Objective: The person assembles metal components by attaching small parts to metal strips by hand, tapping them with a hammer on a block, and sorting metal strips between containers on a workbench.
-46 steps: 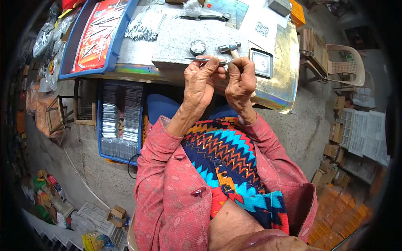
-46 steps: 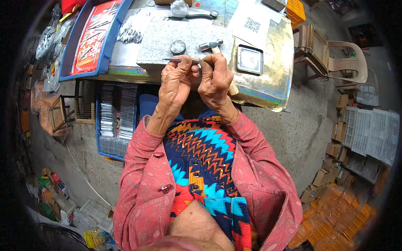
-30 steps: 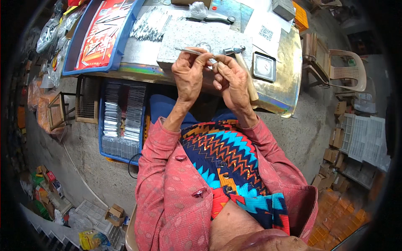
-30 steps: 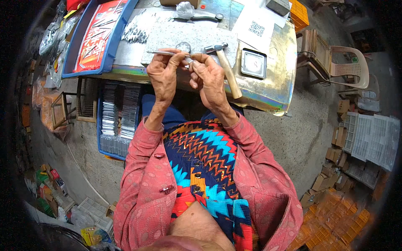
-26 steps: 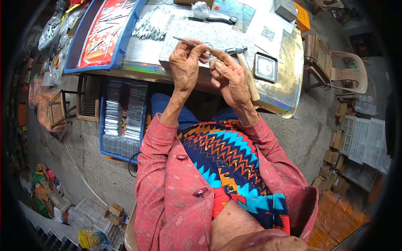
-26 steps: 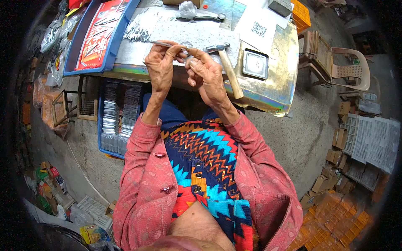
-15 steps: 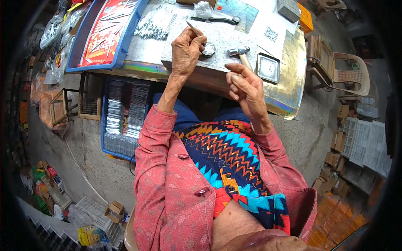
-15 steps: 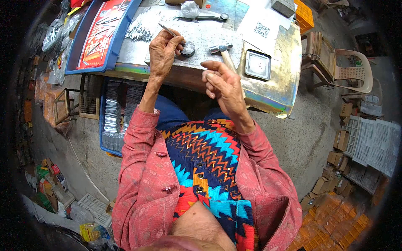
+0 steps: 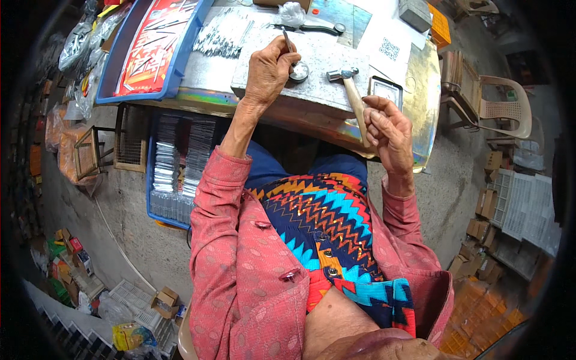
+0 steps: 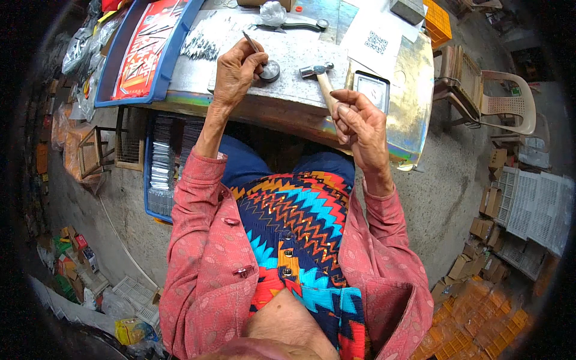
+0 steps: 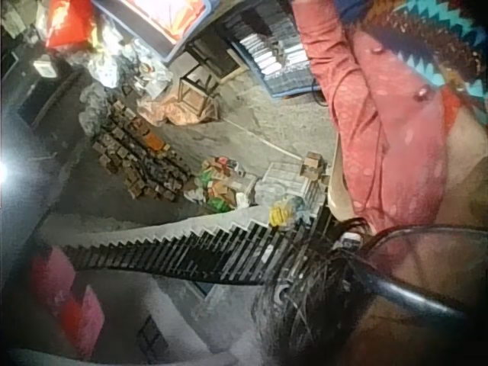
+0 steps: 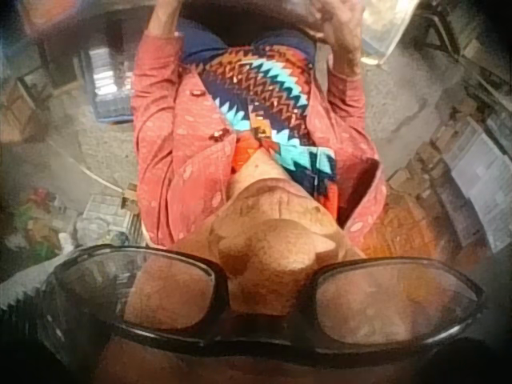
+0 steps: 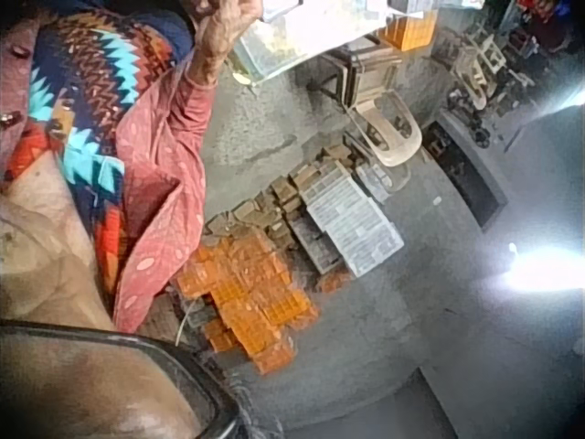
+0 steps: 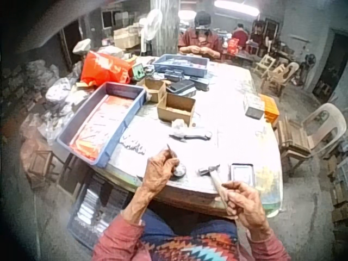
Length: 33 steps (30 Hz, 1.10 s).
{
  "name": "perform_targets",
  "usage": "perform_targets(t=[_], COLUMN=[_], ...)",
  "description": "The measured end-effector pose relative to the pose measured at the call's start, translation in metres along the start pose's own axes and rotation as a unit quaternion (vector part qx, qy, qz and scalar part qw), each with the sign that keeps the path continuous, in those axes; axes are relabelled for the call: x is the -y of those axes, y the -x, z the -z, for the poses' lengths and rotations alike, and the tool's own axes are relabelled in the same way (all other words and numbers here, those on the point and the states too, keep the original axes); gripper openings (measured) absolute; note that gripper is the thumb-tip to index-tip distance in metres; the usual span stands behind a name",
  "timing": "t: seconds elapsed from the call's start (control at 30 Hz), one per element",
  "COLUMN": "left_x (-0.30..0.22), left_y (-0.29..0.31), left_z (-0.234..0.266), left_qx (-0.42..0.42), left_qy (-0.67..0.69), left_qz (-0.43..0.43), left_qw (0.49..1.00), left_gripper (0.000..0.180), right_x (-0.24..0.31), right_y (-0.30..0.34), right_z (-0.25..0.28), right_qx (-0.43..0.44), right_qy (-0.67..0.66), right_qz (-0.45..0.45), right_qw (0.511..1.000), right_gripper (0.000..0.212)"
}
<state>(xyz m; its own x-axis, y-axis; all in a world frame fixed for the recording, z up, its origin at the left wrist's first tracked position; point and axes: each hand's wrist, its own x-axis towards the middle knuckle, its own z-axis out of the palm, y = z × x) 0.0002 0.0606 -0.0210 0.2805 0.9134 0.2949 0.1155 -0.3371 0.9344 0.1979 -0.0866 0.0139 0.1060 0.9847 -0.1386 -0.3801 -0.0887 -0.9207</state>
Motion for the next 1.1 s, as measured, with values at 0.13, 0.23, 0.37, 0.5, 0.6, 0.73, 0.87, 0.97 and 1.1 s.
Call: perform_targets(t=[0.13, 0.23, 0.37, 0.5, 0.6, 0.73, 0.87, 0.97, 1.1], left_x=[0.001, 0.004, 0.005, 0.008, 0.005, 0.007, 0.004, 0.005, 0.003], left_y=[0.0, 0.002, 0.003, 0.006, 0.005, 0.005, 0.006, 0.005, 0.007], left_z=[-0.001, -0.004, -0.006, -0.009, -0.01, -0.01, -0.009, -0.011, -0.01], left_qx=[0.009, 0.005, -0.012, -0.023, -0.033, -0.036, -0.035, -0.046, -0.043], left_qy=[-0.063, -0.081, -0.11, -0.112, -0.084, -0.126, -0.144, -0.119, -0.113], left_qz=[-0.059, -0.113, -0.159, -0.171, -0.184, -0.194, -0.193, -0.197, -0.191], left_qw=[0.996, 0.99, 0.981, 0.979, 0.979, 0.972, 0.97, 0.972, 0.974], left_gripper=[0.006, 0.006, 0.007, 0.008, 0.011, 0.01, 0.01, 0.01, 0.01], right_x=[0.006, 0.005, 0.013, 0.024, 0.028, 0.026, 0.021, 0.019, 0.019], right_y=[-0.007, -0.012, -0.025, -0.041, -0.054, -0.066, -0.078, -0.081, -0.081], right_z=[0.001, 0.001, -0.01, -0.036, -0.048, -0.067, -0.074, -0.072, -0.069], right_qx=[0.007, -0.003, 0.004, 0.016, 0.055, 0.087, 0.1, 0.12, 0.144], right_qy=[0.08, 0.202, 0.33, 0.351, 0.352, 0.341, 0.352, 0.361, 0.392], right_qz=[0.021, 0.037, 0.092, 0.116, 0.15, 0.197, 0.224, 0.243, 0.3], right_qw=[0.997, 0.979, 0.94, 0.929, 0.922, 0.915, 0.904, 0.892, 0.858], right_gripper=[0.029, 0.025, 0.02, 0.018, 0.018, 0.021, 0.019, 0.018, 0.019])
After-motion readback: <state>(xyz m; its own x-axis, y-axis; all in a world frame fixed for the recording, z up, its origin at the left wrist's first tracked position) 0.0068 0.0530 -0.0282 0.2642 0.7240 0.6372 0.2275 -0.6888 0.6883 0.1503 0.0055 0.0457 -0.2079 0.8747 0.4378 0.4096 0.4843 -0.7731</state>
